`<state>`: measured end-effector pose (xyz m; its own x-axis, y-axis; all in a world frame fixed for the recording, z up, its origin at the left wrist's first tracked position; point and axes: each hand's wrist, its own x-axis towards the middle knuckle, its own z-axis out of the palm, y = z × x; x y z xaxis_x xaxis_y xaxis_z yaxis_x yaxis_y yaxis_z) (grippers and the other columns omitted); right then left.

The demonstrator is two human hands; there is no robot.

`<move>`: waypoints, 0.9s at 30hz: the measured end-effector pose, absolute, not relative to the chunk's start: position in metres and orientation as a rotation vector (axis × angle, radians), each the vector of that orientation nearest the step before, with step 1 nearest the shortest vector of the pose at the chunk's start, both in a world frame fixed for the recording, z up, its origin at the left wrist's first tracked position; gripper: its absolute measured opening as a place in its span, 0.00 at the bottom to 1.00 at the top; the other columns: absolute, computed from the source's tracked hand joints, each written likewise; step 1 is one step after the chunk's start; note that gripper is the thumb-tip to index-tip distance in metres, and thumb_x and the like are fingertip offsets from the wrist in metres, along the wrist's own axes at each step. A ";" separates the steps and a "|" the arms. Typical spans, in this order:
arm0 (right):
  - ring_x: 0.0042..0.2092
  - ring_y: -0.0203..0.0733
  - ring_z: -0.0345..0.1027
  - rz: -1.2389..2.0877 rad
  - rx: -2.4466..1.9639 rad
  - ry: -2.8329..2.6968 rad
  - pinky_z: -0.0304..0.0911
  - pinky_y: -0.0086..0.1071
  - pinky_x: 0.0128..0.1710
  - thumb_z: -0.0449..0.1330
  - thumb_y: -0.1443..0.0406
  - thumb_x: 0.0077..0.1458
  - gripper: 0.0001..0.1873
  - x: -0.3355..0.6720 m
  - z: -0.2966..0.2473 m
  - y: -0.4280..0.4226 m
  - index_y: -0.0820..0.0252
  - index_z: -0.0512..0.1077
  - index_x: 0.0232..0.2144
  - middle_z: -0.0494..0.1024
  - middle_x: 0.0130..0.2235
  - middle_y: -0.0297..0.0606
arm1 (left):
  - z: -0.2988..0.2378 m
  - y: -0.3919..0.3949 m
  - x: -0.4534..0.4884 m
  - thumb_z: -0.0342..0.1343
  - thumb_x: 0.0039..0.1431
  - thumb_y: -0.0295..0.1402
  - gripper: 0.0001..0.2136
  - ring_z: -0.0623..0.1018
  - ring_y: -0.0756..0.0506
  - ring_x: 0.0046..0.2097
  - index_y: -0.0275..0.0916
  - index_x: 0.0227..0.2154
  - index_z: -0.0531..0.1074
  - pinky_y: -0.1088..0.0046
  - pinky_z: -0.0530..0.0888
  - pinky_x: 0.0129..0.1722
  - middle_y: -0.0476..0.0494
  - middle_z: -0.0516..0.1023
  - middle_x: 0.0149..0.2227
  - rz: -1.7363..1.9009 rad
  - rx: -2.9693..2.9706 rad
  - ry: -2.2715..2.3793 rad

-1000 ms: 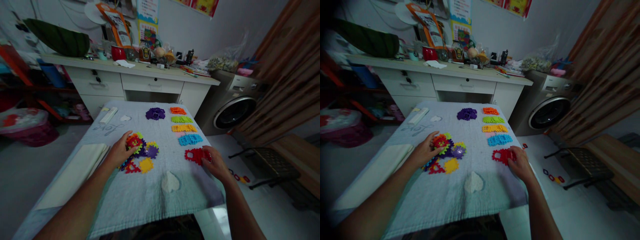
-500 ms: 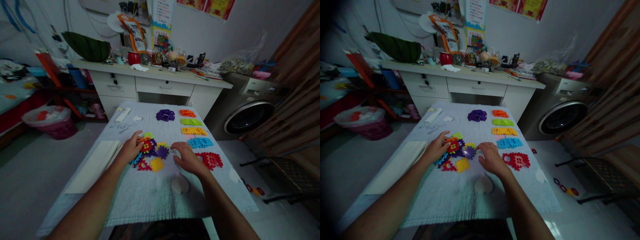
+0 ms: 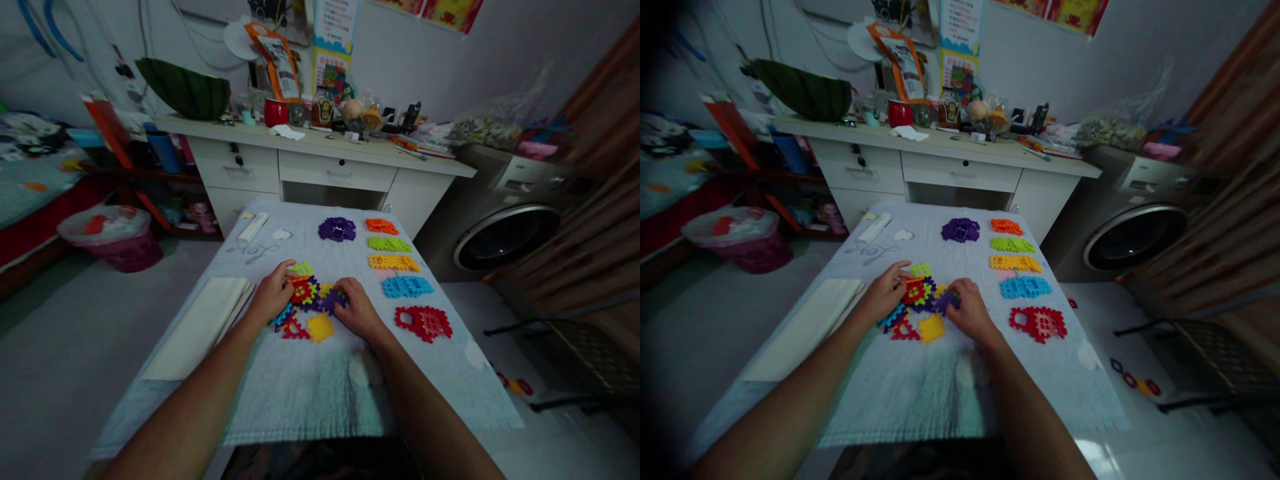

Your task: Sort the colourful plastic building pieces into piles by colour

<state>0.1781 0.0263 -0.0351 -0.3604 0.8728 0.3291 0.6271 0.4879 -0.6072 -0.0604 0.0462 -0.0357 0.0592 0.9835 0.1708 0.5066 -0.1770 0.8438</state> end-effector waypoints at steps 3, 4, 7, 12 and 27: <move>0.50 0.45 0.61 0.530 -1.195 -2.023 0.57 0.41 0.53 0.57 0.72 0.44 0.19 0.181 -0.036 0.025 0.59 0.68 0.41 0.68 0.46 0.42 | -0.034 0.045 -0.060 0.49 0.52 0.26 0.26 0.76 0.50 0.30 0.40 0.56 0.63 0.72 0.72 0.34 0.44 0.78 0.44 0.989 1.827 1.591; 0.50 0.45 0.61 0.528 -1.201 -1.996 0.57 0.40 0.52 0.58 0.72 0.45 0.17 0.181 -0.035 0.025 0.59 0.69 0.40 0.68 0.46 0.42 | -0.034 0.045 -0.060 0.50 0.52 0.27 0.26 0.77 0.49 0.31 0.40 0.57 0.63 0.72 0.72 0.34 0.44 0.79 0.44 0.978 1.851 1.623; 0.42 0.41 0.63 0.576 -1.243 -1.917 0.60 0.35 0.45 0.57 0.70 0.47 0.12 0.181 -0.034 0.022 0.58 0.70 0.37 0.69 0.39 0.38 | -0.033 0.044 -0.061 0.51 0.53 0.28 0.26 0.78 0.48 0.33 0.41 0.58 0.62 0.71 0.73 0.36 0.44 0.78 0.45 0.954 1.898 1.691; 0.26 0.33 0.55 0.916 -1.260 -1.708 0.53 0.27 0.26 0.57 0.67 0.50 0.08 0.180 -0.034 0.023 0.58 0.70 0.36 0.64 0.26 0.28 | -0.037 0.046 -0.065 0.51 0.55 0.31 0.27 0.79 0.47 0.35 0.41 0.59 0.60 0.69 0.73 0.38 0.43 0.78 0.47 0.897 1.971 1.764; 0.22 0.30 0.60 1.221 -1.182 -1.024 0.53 0.24 0.19 0.64 0.63 0.39 0.16 0.169 -0.008 0.092 0.60 0.69 0.34 0.70 0.25 0.26 | -0.040 0.051 -0.071 0.46 0.61 0.40 0.18 0.77 0.41 0.48 0.40 0.50 0.71 0.64 0.71 0.50 0.41 0.79 0.48 0.850 2.036 1.733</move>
<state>0.1692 0.0918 -0.0080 0.0959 0.9945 -0.0409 -0.1328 -0.0280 -0.9907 -0.0706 0.0511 -0.0396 0.0795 0.9713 0.2241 0.7717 -0.2022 0.6030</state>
